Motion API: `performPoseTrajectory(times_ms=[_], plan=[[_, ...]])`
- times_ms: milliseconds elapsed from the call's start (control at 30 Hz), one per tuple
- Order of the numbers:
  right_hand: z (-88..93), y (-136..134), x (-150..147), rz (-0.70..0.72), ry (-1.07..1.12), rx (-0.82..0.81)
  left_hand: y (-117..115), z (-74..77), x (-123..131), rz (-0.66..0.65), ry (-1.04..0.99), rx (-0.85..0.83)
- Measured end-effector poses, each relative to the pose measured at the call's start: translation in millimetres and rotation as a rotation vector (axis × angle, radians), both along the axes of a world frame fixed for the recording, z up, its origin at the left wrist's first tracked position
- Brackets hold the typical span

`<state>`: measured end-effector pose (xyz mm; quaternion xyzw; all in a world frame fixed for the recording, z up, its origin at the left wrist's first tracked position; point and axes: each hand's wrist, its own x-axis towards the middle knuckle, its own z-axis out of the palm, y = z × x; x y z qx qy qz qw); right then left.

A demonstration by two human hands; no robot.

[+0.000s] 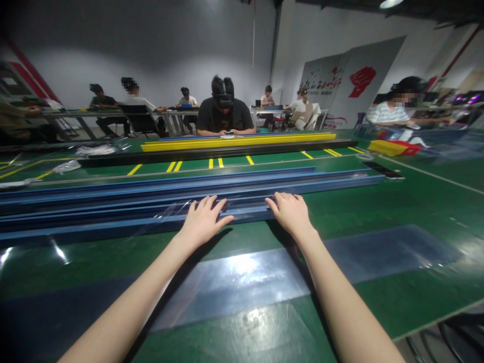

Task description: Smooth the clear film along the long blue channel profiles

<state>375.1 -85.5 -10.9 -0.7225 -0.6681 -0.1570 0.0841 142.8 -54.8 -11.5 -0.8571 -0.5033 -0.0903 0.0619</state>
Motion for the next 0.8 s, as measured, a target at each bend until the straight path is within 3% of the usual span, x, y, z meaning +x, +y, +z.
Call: performPoseTrajectory(times_ms=[200, 400, 800], plan=[[-0.2, -3, -10, -0.014, -0.048, 0.068, 5, -5.4, -1, -0.07, -0.043, 0.021], [-2.0, -4, -24, 0.214, -0.062, 0.076, 4, -5.9, -1, -0.078, -0.059, 0.034], [1.3, -2, -6, 0.003, -0.033, 0.026, 5, -2.1, -3, -0.099, -0.075, 0.02]])
